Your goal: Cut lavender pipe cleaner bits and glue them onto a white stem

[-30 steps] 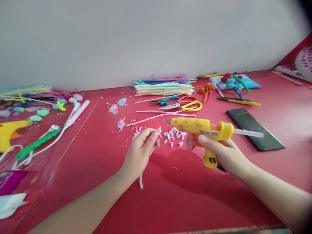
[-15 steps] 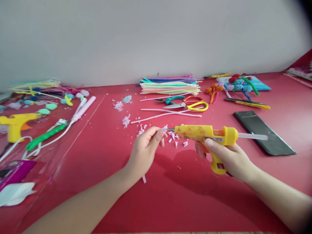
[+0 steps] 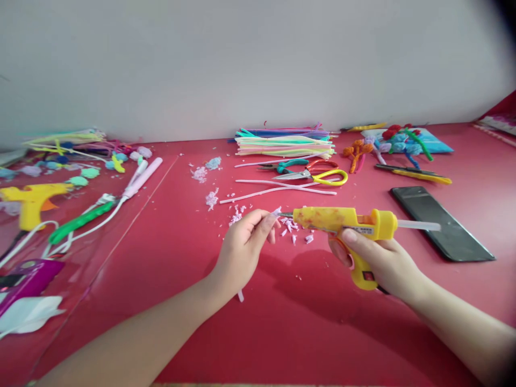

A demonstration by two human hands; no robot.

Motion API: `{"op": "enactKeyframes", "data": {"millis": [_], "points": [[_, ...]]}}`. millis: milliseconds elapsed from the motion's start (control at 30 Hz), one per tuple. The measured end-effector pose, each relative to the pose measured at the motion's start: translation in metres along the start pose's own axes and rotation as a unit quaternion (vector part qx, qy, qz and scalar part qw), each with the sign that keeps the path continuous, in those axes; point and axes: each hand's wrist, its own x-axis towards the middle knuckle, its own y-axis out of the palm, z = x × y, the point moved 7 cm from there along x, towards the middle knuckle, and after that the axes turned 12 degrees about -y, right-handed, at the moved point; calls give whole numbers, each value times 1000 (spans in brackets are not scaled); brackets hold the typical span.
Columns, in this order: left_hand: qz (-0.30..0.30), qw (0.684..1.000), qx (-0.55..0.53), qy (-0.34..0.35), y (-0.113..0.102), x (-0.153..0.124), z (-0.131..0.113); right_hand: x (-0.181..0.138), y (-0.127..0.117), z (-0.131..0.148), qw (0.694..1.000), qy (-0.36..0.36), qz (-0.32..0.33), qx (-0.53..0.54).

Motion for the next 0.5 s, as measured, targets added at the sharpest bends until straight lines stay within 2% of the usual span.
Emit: {"op": "enactKeyframes", "data": {"millis": [500], "points": [[5,1000,0,3,1,0,0,0,1,-3,1000,-3,6,3]]}}
